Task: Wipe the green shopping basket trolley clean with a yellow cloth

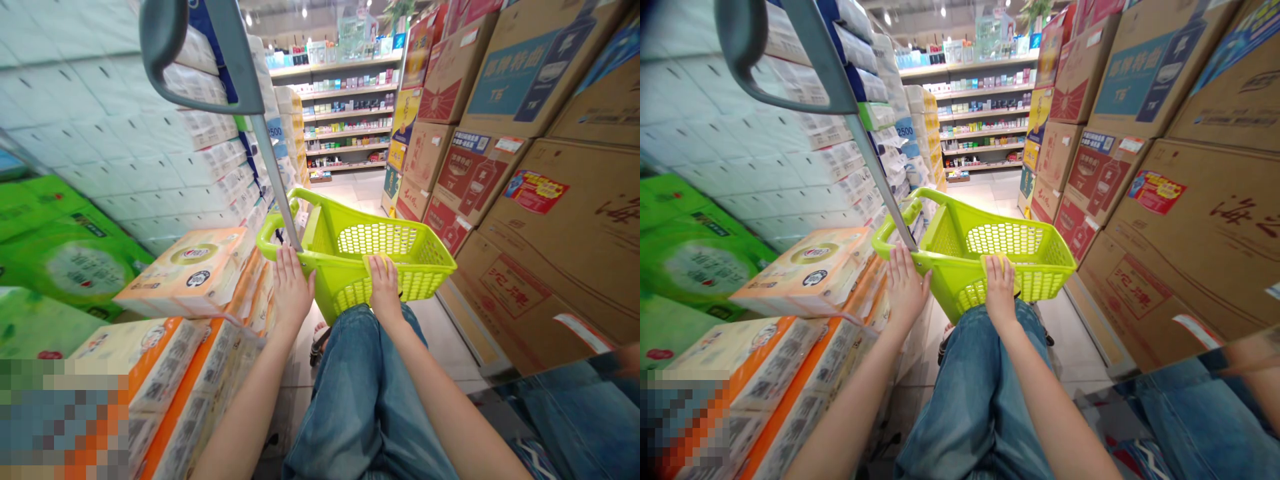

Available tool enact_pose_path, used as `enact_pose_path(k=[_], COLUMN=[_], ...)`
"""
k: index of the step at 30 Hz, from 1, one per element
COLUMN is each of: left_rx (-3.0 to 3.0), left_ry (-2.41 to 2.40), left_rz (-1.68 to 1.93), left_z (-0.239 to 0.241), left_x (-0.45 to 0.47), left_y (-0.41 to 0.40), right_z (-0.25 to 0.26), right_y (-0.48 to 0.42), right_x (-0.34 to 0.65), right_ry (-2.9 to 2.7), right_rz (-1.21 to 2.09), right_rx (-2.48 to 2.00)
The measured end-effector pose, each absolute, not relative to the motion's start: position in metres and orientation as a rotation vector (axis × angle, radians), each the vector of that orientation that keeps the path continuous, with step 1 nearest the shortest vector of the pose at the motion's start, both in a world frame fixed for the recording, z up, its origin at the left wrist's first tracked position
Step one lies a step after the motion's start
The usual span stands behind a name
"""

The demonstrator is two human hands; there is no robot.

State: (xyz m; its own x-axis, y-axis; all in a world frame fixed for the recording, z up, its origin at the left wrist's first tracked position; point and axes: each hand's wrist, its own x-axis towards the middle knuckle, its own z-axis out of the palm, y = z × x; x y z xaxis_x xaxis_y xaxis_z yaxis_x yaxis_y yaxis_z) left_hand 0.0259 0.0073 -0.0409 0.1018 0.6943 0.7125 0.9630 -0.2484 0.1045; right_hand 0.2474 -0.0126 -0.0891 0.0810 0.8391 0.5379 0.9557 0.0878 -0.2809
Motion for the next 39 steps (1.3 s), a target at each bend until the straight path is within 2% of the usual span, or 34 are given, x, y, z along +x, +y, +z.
enact_pose_path(k=[4,11,17,23,28,33,39], left_rx=[-1.997,-1.987,-2.004,-1.995,-1.990,-1.978,-1.964], left_ry=[-1.616,-1.647,-1.625,-1.635,-1.632,-1.627,-1.629], left_rz=[-0.968,-0.926,-0.942,-0.937,-0.953,-0.958,-0.942], left_z=[-0.042,-0.043,-0.043,-0.044,-0.045,-0.045,-0.045], left_x=[0.027,0.024,0.025,0.025,0.026,0.028,0.027], left_y=[0.009,0.007,0.007,0.008,0.008,0.009,0.008], right_z=[-0.065,-0.014,-0.044,-0.085,-0.095,-0.077,-0.034], right_y=[-0.006,0.000,-0.004,-0.012,-0.016,-0.004,0.006], right_x=[0.199,0.112,0.161,0.239,0.268,0.228,0.133], right_ry=[-1.724,-1.893,-1.962,-1.869,-1.837,-1.746,-1.851], right_rz=[-0.112,0.022,-0.119,-0.284,-0.379,-0.180,0.031], right_rx=[-1.813,-1.579,-1.528,-1.716,-1.852,-1.903,-1.556])
